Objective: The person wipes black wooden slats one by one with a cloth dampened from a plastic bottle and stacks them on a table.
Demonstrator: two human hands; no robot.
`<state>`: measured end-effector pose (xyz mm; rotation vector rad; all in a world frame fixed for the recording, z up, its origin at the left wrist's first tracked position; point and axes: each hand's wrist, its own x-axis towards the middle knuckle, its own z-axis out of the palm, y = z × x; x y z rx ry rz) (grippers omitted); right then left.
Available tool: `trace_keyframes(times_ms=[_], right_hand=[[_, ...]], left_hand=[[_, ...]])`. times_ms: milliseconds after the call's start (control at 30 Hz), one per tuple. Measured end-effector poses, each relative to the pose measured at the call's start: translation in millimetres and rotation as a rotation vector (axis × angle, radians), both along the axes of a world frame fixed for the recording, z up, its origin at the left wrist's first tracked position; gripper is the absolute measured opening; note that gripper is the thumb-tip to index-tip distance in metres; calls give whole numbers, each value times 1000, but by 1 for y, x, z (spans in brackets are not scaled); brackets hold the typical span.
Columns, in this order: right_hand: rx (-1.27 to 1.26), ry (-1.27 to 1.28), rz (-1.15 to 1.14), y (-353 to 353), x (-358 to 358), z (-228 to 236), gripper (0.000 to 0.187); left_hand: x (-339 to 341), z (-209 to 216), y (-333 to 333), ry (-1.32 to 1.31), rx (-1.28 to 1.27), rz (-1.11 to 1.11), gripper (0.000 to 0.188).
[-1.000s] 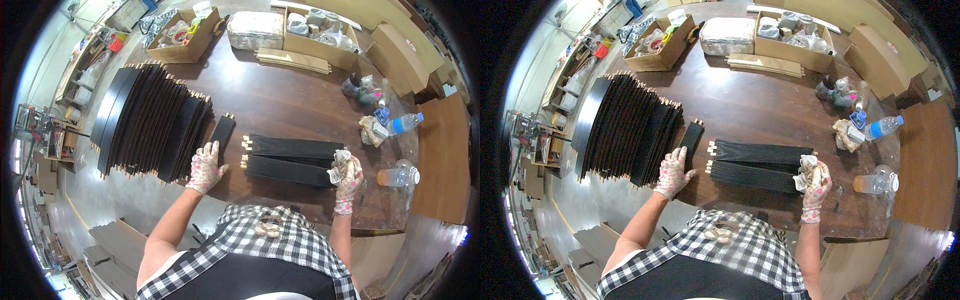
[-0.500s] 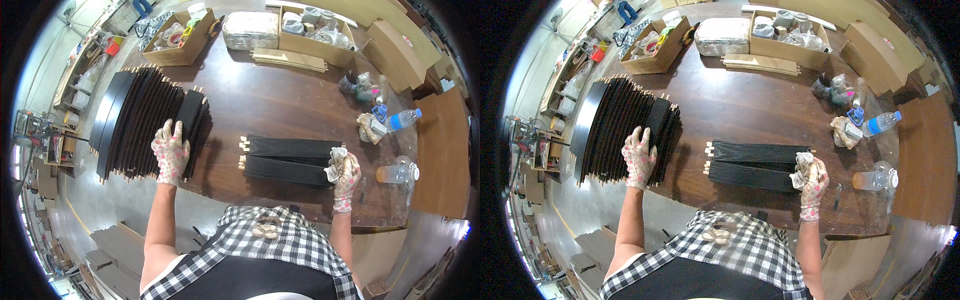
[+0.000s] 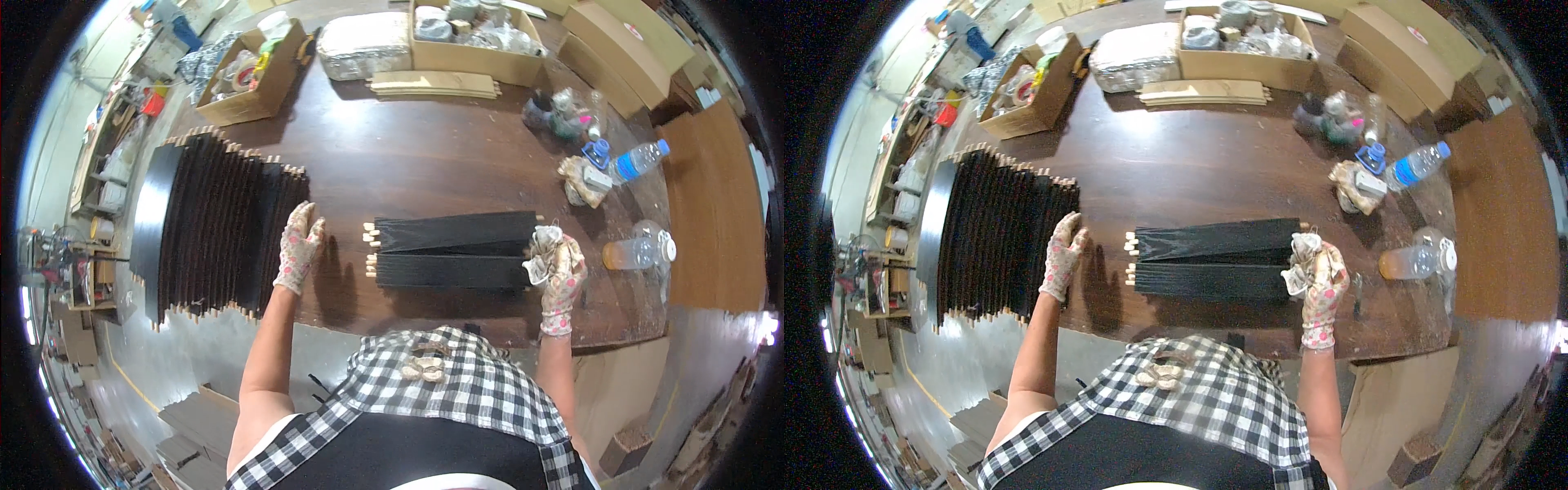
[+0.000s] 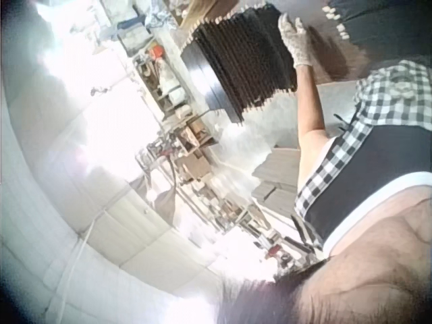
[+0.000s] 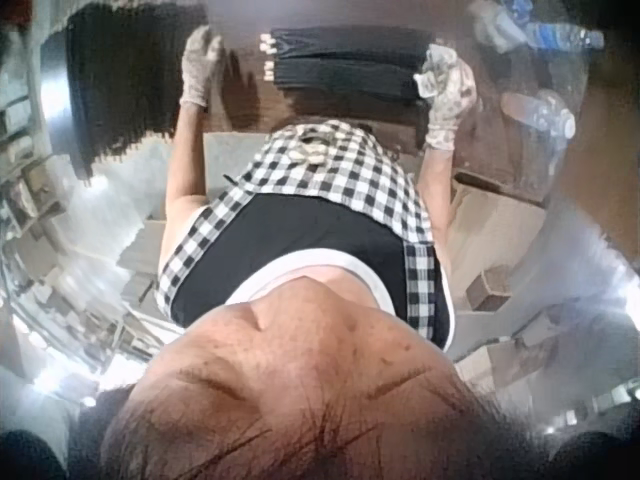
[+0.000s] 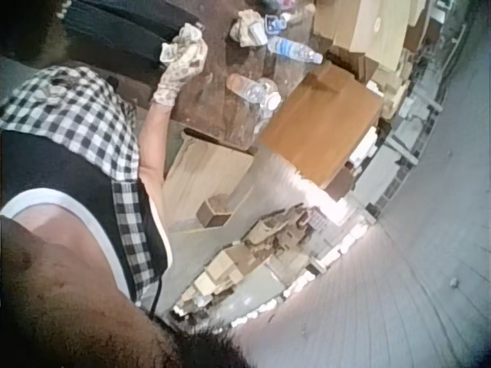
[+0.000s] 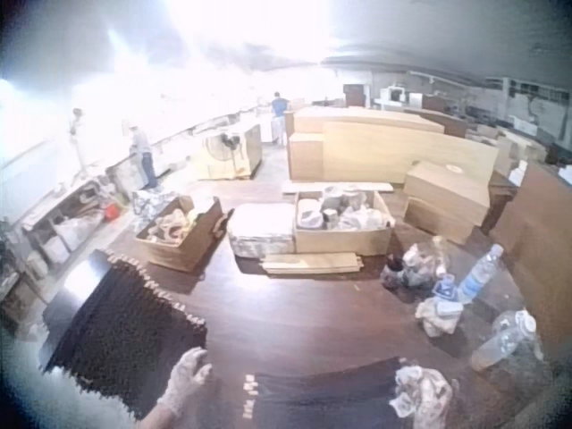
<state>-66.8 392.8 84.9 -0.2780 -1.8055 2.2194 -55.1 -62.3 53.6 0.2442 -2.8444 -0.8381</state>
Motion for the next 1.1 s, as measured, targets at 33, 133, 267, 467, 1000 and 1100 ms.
trace_keyframes(times_ms=[33, 133, 267, 467, 1000, 1100], right_hand=[[-1, -18, -24, 10, 0, -6, 22], [-76, -49, -145, 30, -1, -4, 21], [138, -113, -181, 10, -9, 20, 22], [867, 427, 238, -93, -13, 21, 36], [313, -245, -179, 62, 17, -12, 25], [196, -293, -109, 40, 20, -10, 27]], left_hand=[[-1, 13, 19, -4, 133, -50, 48], [8, 52, 87, 148, -21, -370, 77], [9, 66, 143, -6, -340, -537, 126], [-9, 53, 151, -72, -335, -640, 111], [12, 56, 135, 158, -255, -555, 106], [37, 47, 119, 113, -156, -459, 93]])
